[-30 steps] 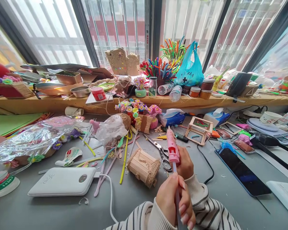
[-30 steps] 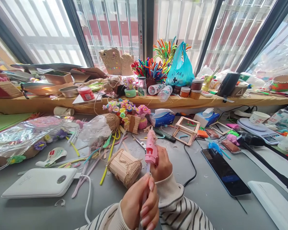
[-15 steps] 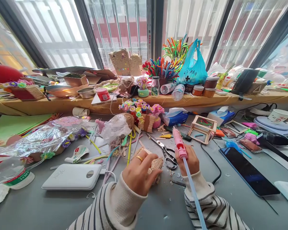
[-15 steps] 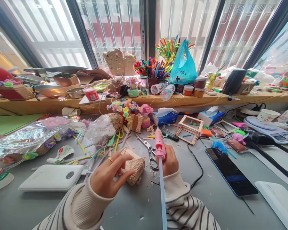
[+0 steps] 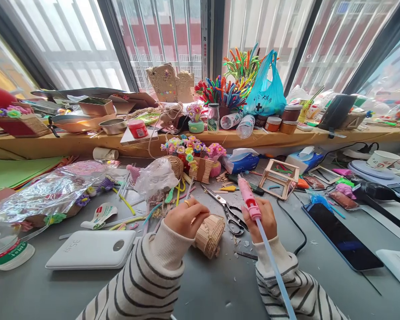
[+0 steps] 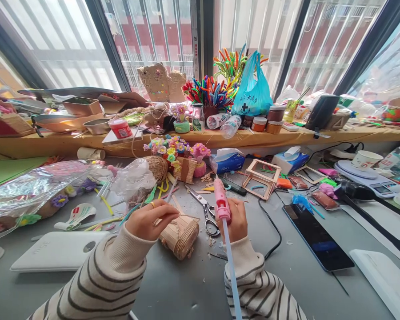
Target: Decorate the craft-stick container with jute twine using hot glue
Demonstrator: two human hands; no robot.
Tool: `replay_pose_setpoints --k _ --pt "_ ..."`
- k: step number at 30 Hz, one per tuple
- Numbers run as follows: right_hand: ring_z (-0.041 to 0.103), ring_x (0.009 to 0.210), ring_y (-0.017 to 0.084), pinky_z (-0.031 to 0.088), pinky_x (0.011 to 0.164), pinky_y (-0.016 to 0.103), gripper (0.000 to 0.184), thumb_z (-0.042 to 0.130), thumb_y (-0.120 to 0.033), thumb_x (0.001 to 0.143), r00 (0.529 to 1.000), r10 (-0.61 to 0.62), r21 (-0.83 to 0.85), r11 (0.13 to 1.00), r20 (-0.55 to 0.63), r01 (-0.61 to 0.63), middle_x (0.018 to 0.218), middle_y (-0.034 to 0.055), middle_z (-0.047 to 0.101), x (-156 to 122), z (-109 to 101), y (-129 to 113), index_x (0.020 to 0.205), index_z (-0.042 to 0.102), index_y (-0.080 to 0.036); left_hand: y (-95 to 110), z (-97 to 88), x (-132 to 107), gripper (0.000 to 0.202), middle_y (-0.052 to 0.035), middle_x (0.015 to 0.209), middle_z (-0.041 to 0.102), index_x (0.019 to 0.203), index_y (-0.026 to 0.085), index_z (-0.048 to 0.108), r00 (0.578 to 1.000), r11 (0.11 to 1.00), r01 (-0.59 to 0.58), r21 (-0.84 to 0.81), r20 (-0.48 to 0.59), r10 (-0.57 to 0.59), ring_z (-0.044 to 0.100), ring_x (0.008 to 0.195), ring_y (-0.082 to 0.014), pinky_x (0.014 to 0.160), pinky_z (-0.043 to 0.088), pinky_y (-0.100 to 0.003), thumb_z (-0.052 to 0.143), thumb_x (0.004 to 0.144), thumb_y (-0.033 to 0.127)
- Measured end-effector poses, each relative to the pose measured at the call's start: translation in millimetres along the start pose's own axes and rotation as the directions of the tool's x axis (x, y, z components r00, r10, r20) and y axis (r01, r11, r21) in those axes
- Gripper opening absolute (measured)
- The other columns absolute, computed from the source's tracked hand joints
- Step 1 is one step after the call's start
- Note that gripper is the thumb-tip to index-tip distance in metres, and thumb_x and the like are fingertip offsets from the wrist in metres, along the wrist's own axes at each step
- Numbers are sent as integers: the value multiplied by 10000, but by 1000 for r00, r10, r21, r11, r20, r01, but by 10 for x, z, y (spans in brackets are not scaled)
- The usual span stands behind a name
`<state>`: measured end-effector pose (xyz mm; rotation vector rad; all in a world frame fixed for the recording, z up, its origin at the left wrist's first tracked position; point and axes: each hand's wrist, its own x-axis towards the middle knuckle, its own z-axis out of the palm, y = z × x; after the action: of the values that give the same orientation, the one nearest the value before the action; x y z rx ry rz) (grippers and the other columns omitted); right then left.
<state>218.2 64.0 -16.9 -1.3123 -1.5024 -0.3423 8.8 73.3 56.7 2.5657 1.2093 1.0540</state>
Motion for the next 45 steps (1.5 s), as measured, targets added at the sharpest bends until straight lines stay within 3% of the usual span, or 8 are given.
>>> replay_pose_setpoints --k 6,13,18,23,27,34,38,45 --pt "480 532 119 424 493 246 260 558 -408 713 975 224 28 974 12 -224 639 17 504 28 -64 -41 714 595 -150 -309 -77 191 169 -53 676 632 673 156 658 948 883 316 -347 83 -307 552 609 -139 578 447 -237 590 687 310" --pt "455 415 119 386 428 242 496 478 -563 697 792 576 134 785 201 -605 532 -5 540 92 -137 -78 936 576 -140 -519 169 50 174 -75 829 644 614 148 621 864 586 468 -662 204 -460 569 802 -185 701 461 -287 648 612 319" --pt "357 319 67 270 308 195 445 439 -572 721 652 597 282 598 468 -750 476 -26 506 173 -184 -162 827 542 -153 -520 277 -5 234 -115 968 652 602 135 532 803 338 551 -763 375 -463 579 868 -195 768 416 -322 627 655 342" --pt "310 299 57 209 284 188 415 460 -558 716 554 521 289 505 649 -813 404 -68 412 295 -197 -256 812 505 -158 -524 304 -40 213 -63 835 680 651 141 530 788 279 570 -773 419 -450 571 701 -128 650 403 -246 621 675 333" --pt "357 333 55 257 293 186 379 589 -510 628 571 464 241 594 677 -768 468 -49 476 477 -200 -293 747 516 -158 -506 306 -75 213 -47 798 676 679 139 555 786 271 562 -782 401 -470 561 691 -126 649 396 -239 621 673 341" --pt "582 596 150 412 445 223 410 470 -534 726 665 285 275 747 690 -606 777 79 642 594 -145 -114 892 531 -164 -503 300 -79 246 -55 831 653 658 139 560 756 260 600 -756 431 -492 553 745 -146 676 392 -257 622 665 376" --pt "506 464 110 384 425 224 407 327 -541 797 664 262 180 835 701 -520 629 34 593 510 -126 -97 812 498 -172 -517 313 -90 264 -46 824 642 667 142 563 745 234 611 -756 450 -492 538 709 -133 654 386 -255 633 648 396" --pt "373 397 88 305 388 219 470 464 -660 633 878 102 -108 992 467 -58 490 -39 426 483 -161 -305 632 398 -195 -544 331 -106 270 -40 827 635 691 140 572 759 260 601 -755 439 -481 532 727 -124 670 374 -241 631 651 401"
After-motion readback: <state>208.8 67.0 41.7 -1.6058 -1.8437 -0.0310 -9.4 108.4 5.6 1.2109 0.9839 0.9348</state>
